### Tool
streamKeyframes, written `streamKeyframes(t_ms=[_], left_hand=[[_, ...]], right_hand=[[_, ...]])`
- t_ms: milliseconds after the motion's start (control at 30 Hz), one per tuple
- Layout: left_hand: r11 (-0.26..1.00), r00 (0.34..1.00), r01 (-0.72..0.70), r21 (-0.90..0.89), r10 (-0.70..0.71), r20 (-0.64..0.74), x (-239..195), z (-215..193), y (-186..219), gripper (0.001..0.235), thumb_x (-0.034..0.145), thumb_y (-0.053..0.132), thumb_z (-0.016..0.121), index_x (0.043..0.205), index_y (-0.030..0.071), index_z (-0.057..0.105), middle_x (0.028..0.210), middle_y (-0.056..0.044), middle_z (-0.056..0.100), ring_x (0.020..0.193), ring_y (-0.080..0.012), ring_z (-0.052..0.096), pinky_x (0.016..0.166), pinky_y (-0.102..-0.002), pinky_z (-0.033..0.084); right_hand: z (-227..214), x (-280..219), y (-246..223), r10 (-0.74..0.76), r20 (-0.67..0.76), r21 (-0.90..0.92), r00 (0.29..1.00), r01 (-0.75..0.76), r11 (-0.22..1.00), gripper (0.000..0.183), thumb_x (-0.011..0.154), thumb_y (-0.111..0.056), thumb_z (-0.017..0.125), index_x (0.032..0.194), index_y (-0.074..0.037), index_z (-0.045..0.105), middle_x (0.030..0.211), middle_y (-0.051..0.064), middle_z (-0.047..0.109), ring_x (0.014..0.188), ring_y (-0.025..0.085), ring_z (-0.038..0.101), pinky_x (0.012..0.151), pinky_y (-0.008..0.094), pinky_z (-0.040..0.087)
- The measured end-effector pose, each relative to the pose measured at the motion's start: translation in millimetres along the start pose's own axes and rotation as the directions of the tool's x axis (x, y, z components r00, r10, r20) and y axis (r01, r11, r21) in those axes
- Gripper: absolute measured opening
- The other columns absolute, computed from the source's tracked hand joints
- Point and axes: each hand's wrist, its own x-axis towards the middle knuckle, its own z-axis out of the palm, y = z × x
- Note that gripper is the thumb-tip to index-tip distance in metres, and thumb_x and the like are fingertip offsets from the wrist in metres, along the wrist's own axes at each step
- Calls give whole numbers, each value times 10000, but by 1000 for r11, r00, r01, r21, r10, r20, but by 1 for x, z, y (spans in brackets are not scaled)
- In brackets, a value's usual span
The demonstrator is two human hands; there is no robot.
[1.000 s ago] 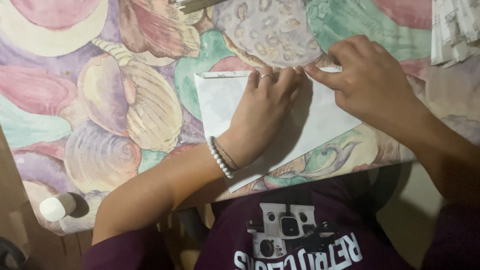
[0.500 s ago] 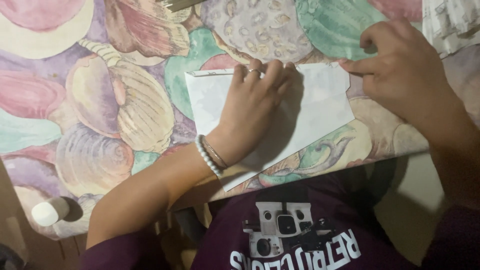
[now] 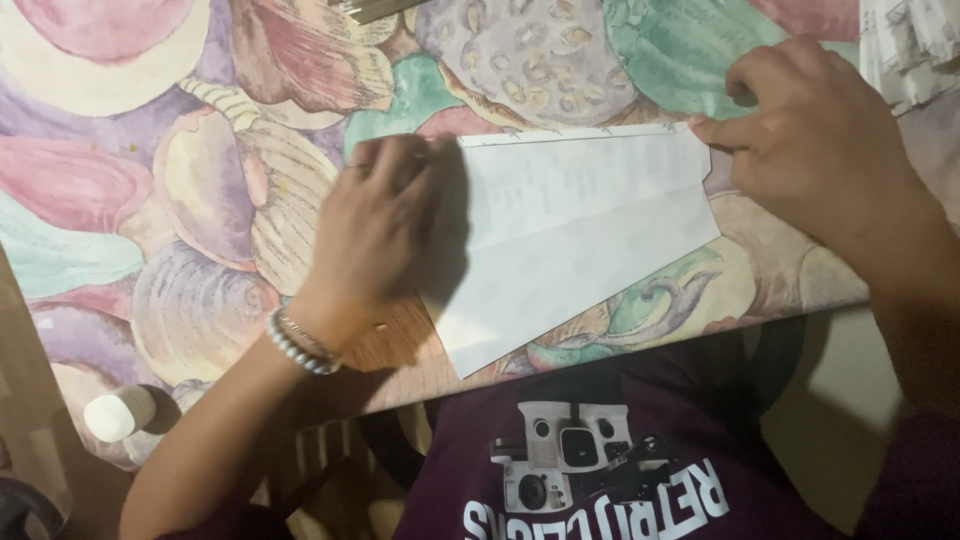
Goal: Folding patterned paper sheets into small bags or envelopes on a table.
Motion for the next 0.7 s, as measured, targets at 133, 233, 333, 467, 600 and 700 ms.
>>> streamKeyframes(t_ms=[133, 233, 333, 467, 600, 700], left_hand=[[999, 999, -24, 26, 25, -45, -8, -4, -8, 329, 984, 150, 569, 1281, 28, 637, 1241, -121, 554, 1032, -331, 536, 903, -431, 538], [998, 1000, 4, 57, -5, 28, -10, 3, -10, 615, 879, 204, 682, 1457, 72, 514, 1260, -95, 567, 1116, -295, 555, 1060, -444, 498], [994, 994, -35, 102, 45, -98, -9, 8, -9, 331, 1023, 183, 510, 1328, 108, 617, 1189, -100, 602, 1132, -302, 605, 1134, -466, 435], [993, 996, 11, 114, -21, 82, 3, -12, 13, 568, 1025, 279, 453, 1547, 118, 295, 1223, -154, 608, 1198, -390, 584, 1125, -535, 412], [976, 999, 8, 217, -18, 45, -2, -2, 11, 613, 1002, 359, 421, 1567, 133, 348, 1222, -166, 585, 1204, -374, 547, 1098, -567, 391], [985, 1000, 8, 175, -6, -12, -2, -1, 10, 559, 1039, 348, 447, 1546, 129, 360, 1233, -182, 603, 1201, -388, 572, 1080, -604, 404]], right_hand=[[-11, 7, -9, 10, 40, -23, 999, -9, 1000, 191, 883, -73, 727, 908, -241, 813, 1029, 21, 582, 988, 278, 543, 806, 385, 465], [-29, 20, -21, 58, 244, -145, 968, -22, 989, 251, 927, -235, 652, 1091, -367, 788, 1046, -17, 617, 1109, 255, 582, 844, 370, 529], [-54, 48, -48, -48, 124, -483, 991, 102, 869, 396, 798, -439, 610, 1146, -266, 686, 1158, -53, 635, 1181, 181, 636, 988, 303, 517], [-51, 91, -88, -160, 214, -26, 964, 169, 985, 704, 876, 51, 503, 1546, -164, 496, 1453, 223, 589, 1298, 350, 571, 1051, 431, 541], [-29, 92, -88, -268, 207, -48, 941, 284, 958, 786, 759, 57, 556, 1502, -199, 551, 1100, 71, 603, 932, 251, 592, 746, 323, 552], [-32, 82, -75, -243, 334, -40, 911, 271, 962, 788, 803, 74, 518, 1552, -170, 490, 1091, 76, 634, 1020, 219, 615, 712, 288, 585]])
